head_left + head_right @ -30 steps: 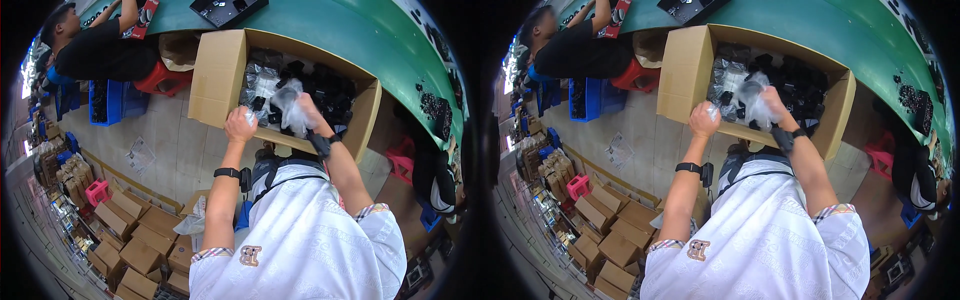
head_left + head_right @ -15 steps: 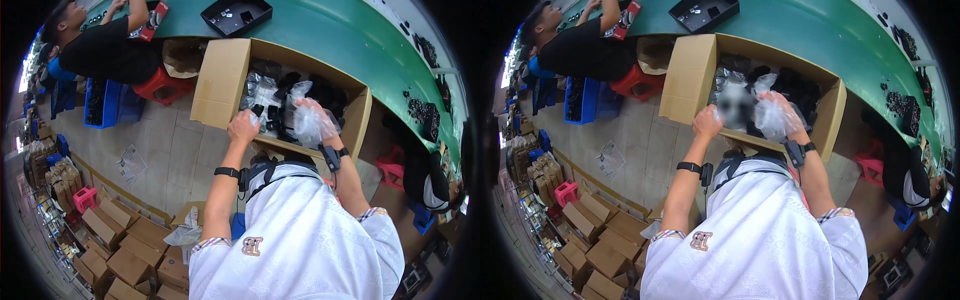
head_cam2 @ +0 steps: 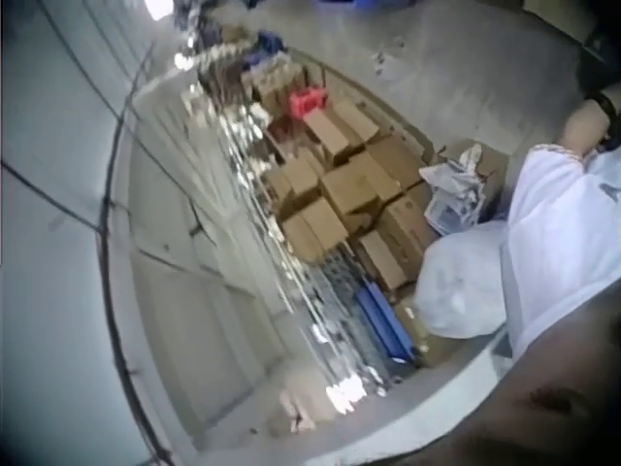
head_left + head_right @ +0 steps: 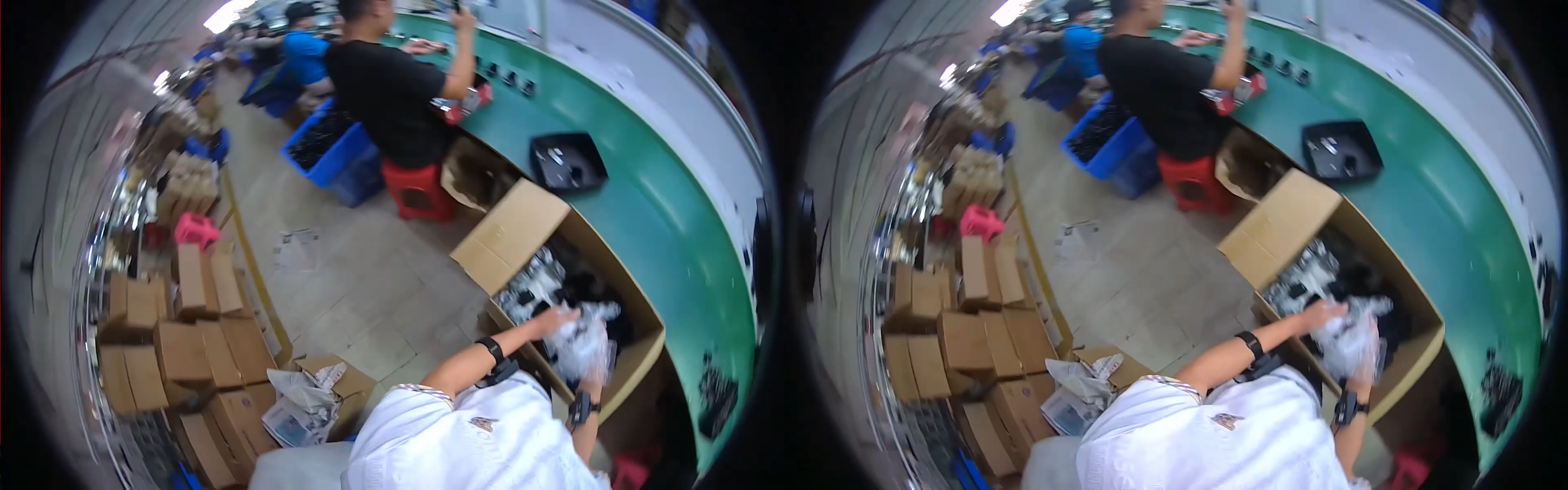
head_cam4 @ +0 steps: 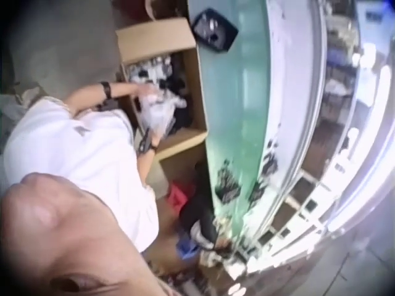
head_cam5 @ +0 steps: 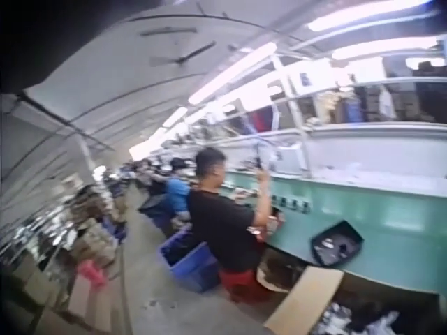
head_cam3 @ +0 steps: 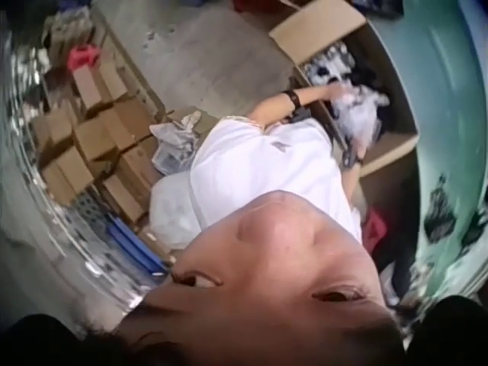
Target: Placing mechanical parts into plastic bags and then into a cardboard box on a factory assembly line.
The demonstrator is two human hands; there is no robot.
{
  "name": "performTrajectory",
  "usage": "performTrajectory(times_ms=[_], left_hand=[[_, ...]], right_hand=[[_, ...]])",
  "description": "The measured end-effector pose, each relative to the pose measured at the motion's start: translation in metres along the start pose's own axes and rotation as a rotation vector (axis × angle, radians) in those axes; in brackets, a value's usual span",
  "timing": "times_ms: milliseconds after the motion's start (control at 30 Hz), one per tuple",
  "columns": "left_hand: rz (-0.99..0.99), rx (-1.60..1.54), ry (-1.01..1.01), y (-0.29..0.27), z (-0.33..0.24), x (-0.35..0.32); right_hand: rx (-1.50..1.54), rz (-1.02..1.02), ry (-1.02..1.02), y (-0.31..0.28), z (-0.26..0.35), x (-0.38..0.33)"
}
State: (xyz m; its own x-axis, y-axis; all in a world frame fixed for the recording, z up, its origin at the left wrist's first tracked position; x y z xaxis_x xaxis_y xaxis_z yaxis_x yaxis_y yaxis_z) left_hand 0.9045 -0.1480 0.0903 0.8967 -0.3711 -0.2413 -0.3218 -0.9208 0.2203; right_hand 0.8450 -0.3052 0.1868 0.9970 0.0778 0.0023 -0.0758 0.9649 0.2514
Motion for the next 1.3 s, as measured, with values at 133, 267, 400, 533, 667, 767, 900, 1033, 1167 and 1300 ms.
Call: performTrajectory(times_ms=[133,267,400,533,667,767,900,1033,1167,1300], left_hand=[[0.111,0.182,0.211,0.003,-0.039,-0.009],[0.021,0.309,0.162,-0.014,-0.031,-0.013],[-0.191,0.313,0.086,-0.018,-0.014,-0.009],[-0.297,0.492,0.095,-0.032,-0.023,-0.002],[-0.450,0.853,-0.043,-0.044,-0.034,0.006],[-0.575,0.943,-0.170,-0.059,-0.037,0.007],[-0.263,0.952,0.010,-0.025,-0.034,0.008],[0.068,0.766,0.155,0.007,-0.049,0.007],[0.207,0.557,0.302,0.016,-0.060,-0.012],[0.181,0.464,0.316,0.013,-0.078,-0.017]], right_hand=[[0.184,-0.120,0.141,-0.034,-0.034,-0.013],[0.138,-0.104,0.249,-0.008,-0.024,-0.010],[0.271,-0.191,0.502,0.000,-0.022,0.013],[-0.012,-0.289,0.423,-0.086,-0.095,0.047],[-0.212,-0.323,0.232,-0.126,-0.094,0.046],[-0.192,-0.313,0.255,-0.108,-0.085,0.051],[-0.282,-0.109,0.304,-0.036,-0.047,0.043],[-0.370,-0.180,0.327,-0.056,-0.103,0.053],[-0.056,0.004,0.172,-0.021,-0.083,0.040],[0.098,0.070,0.279,0.030,0.011,0.020]])
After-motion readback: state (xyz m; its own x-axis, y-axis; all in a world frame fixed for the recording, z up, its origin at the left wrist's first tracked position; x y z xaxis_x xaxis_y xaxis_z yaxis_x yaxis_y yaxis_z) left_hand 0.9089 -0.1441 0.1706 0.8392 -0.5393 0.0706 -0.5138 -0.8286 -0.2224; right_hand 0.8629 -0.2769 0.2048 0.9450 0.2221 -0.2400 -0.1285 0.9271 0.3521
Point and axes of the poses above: each hand's wrist, its own x-axis towards the middle knuckle, its own y-axis out of the palm, z = x × y, the point moved 5 cm from there along x, towards the middle knuckle, and after that the axes turned 8 degrees about x, right-handed, at the moved point
